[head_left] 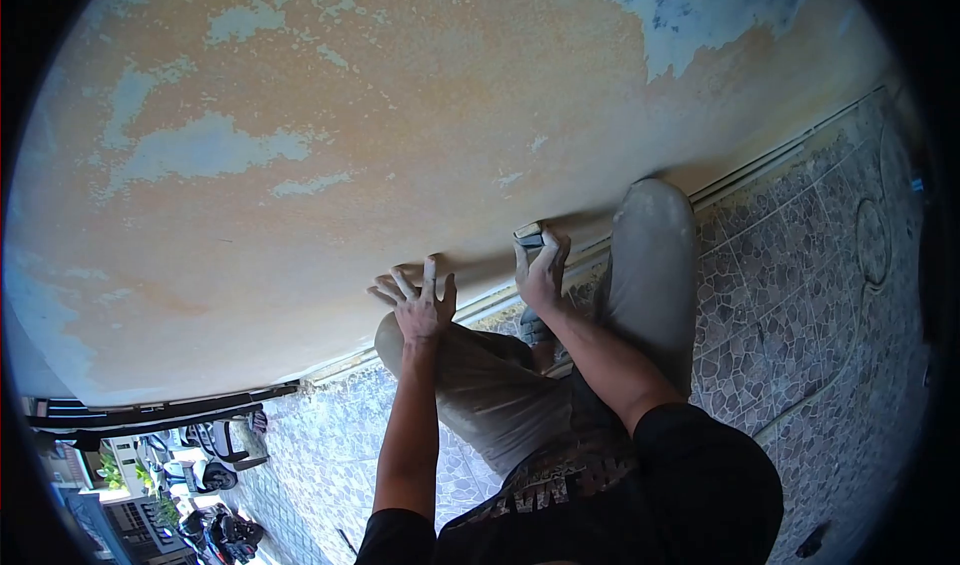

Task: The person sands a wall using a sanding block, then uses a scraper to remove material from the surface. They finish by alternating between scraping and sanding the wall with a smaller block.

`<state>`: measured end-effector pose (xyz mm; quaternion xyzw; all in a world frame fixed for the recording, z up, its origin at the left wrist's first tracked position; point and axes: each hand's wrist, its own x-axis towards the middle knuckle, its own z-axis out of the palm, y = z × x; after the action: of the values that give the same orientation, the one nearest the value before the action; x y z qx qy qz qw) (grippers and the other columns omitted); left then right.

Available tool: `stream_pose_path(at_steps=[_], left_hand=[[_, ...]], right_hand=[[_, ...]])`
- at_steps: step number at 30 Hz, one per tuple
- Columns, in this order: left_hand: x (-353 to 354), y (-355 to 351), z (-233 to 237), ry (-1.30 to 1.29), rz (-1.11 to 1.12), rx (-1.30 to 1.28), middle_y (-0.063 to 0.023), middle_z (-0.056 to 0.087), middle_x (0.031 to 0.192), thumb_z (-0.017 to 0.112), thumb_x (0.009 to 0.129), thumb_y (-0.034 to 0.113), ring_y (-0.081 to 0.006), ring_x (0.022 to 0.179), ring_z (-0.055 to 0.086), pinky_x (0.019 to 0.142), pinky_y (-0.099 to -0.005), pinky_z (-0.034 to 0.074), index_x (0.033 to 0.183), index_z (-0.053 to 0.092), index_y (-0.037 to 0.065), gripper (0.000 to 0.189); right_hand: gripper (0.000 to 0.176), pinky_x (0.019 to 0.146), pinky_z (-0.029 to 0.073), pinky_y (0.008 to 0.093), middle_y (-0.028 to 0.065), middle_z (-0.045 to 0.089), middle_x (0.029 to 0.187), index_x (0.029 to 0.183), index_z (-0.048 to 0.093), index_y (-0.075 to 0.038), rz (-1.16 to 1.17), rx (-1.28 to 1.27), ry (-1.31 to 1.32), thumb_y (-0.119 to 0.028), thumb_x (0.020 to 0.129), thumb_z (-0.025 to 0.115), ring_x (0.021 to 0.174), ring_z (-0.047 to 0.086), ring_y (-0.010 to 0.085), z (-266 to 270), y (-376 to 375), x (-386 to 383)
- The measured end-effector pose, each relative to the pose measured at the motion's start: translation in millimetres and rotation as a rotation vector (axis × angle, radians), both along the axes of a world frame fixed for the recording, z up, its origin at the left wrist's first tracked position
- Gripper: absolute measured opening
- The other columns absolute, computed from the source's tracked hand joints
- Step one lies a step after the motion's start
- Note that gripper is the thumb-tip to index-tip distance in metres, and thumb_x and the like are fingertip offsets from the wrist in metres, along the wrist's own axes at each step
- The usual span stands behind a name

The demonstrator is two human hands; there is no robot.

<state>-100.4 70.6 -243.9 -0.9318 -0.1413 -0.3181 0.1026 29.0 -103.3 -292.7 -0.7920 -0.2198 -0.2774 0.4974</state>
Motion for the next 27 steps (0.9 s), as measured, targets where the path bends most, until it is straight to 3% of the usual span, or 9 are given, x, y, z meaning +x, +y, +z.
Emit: stream_pose_path(at_steps=[4, 6, 9, 12, 14, 16, 20, 23, 27], left_hand=[[-4.4, -8.0, 16.7, 0.097, 0.039, -0.085, -0.0380, 0.043, 0.134, 0.069, 0.082, 0.045, -0.0703, 0.127, 0.023, 0.101, -0.0807, 0.011, 0.136, 0.051, 0.031, 0.059], [-5.6, -8.1, 15.9, 0.092, 0.038, -0.100, -0.0384, 0.041, 0.135, 0.069, 0.083, 0.044, -0.0703, 0.127, 0.023, 0.102, -0.0799, 0.012, 0.136, 0.052, 0.031, 0.057], [-3.1, -2.8, 6.4, 0.063, 0.026, -0.036, -0.0380, 0.042, 0.135, 0.069, 0.082, 0.046, -0.0691, 0.128, 0.023, 0.103, -0.0788, 0.012, 0.138, 0.049, 0.032, 0.060], [-1.9, -3.4, 7.1, 0.098, 0.054, -0.058, -0.0385, 0.043, 0.134, 0.068, 0.083, 0.047, -0.0686, 0.129, 0.023, 0.103, -0.0789, 0.011, 0.140, 0.047, 0.033, 0.062], [-5.4, -3.2, 8.3, 0.048, 0.026, -0.039, -0.0393, 0.043, 0.134, 0.066, 0.084, 0.047, -0.0683, 0.129, 0.024, 0.104, -0.0783, 0.010, 0.139, 0.048, 0.032, 0.060], [-6.0, -8.6, 17.9, 0.164, 0.075, -0.102, -0.0396, 0.043, 0.134, 0.065, 0.085, 0.047, -0.0683, 0.129, 0.024, 0.105, -0.0779, 0.009, 0.138, 0.051, 0.031, 0.057], [-3.6, -0.6, 1.3, 0.056, 0.012, -0.028, -0.0383, 0.039, 0.137, 0.065, 0.084, 0.047, -0.0695, 0.128, 0.022, 0.105, -0.0779, 0.010, 0.136, 0.053, 0.032, 0.055], [-3.6, -4.0, 3.7, 0.083, 0.026, -0.019, -0.0380, 0.036, 0.139, 0.066, 0.084, 0.047, -0.0704, 0.127, 0.023, 0.104, -0.0783, 0.011, 0.136, 0.053, 0.032, 0.055], [-8.5, -6.1, 12.2, 0.132, 0.057, -0.071, -0.0388, 0.038, 0.137, 0.066, 0.084, 0.046, -0.0716, 0.125, 0.025, 0.103, -0.0789, 0.012, 0.137, 0.050, 0.033, 0.057]], right_hand=[[0.065, 0.082, 0.040, 0.0498, 0.0250, 0.047, 0.115, 0.129, 0.039, 0.003, 0.100, 0.251, -0.143, -0.008, 0.078, 0.077, 0.099, 0.048, 0.0392, 86.7, 4.4, 18.8], [0.067, 0.082, 0.040, 0.0507, 0.0252, 0.047, 0.114, 0.131, 0.039, 0.001, 0.104, 0.240, -0.168, -0.009, 0.078, 0.078, 0.098, 0.048, 0.0391, 80.6, 0.7, 22.4], [0.065, 0.082, 0.039, 0.0511, 0.0234, 0.048, 0.112, 0.129, 0.040, 0.002, 0.085, -0.011, -0.149, -0.009, 0.077, 0.078, 0.097, 0.049, 0.0385, 8.1, -9.9, 14.4], [0.063, 0.082, 0.039, 0.0501, 0.0223, 0.049, 0.110, 0.127, 0.040, 0.003, 0.053, 0.071, -0.050, -0.008, 0.077, 0.078, 0.096, 0.049, 0.0384, 22.7, -1.4, 3.1], [0.062, 0.083, 0.039, 0.0501, 0.0226, 0.050, 0.111, 0.126, 0.041, 0.003, 0.099, 0.196, -0.164, -0.010, 0.078, 0.078, 0.098, 0.049, 0.0375, 72.2, 3.5, 14.3], [0.064, 0.083, 0.039, 0.0509, 0.0233, 0.049, 0.113, 0.128, 0.040, 0.002, 0.113, 0.253, -0.157, -0.011, 0.078, 0.078, 0.099, 0.048, 0.0381, 105.6, 1.8, 23.7], [0.063, 0.084, 0.039, 0.0514, 0.0235, 0.049, 0.114, 0.129, 0.039, 0.002, 0.110, 0.187, -0.219, -0.010, 0.079, 0.077, 0.099, 0.048, 0.0387, 33.5, -3.7, 22.5], [0.062, 0.086, 0.038, 0.0513, 0.0235, 0.047, 0.116, 0.129, 0.039, 0.002, 0.060, 0.061, -0.009, -0.009, 0.080, 0.075, 0.100, 0.047, 0.0391, 14.4, -2.6, 3.9], [0.067, 0.085, 0.039, 0.0509, 0.0246, 0.047, 0.115, 0.131, 0.038, 0.002, 0.111, 0.289, -0.175, -0.012, 0.079, 0.078, 0.099, 0.046, 0.0386, 113.2, 6.3, 26.2]])
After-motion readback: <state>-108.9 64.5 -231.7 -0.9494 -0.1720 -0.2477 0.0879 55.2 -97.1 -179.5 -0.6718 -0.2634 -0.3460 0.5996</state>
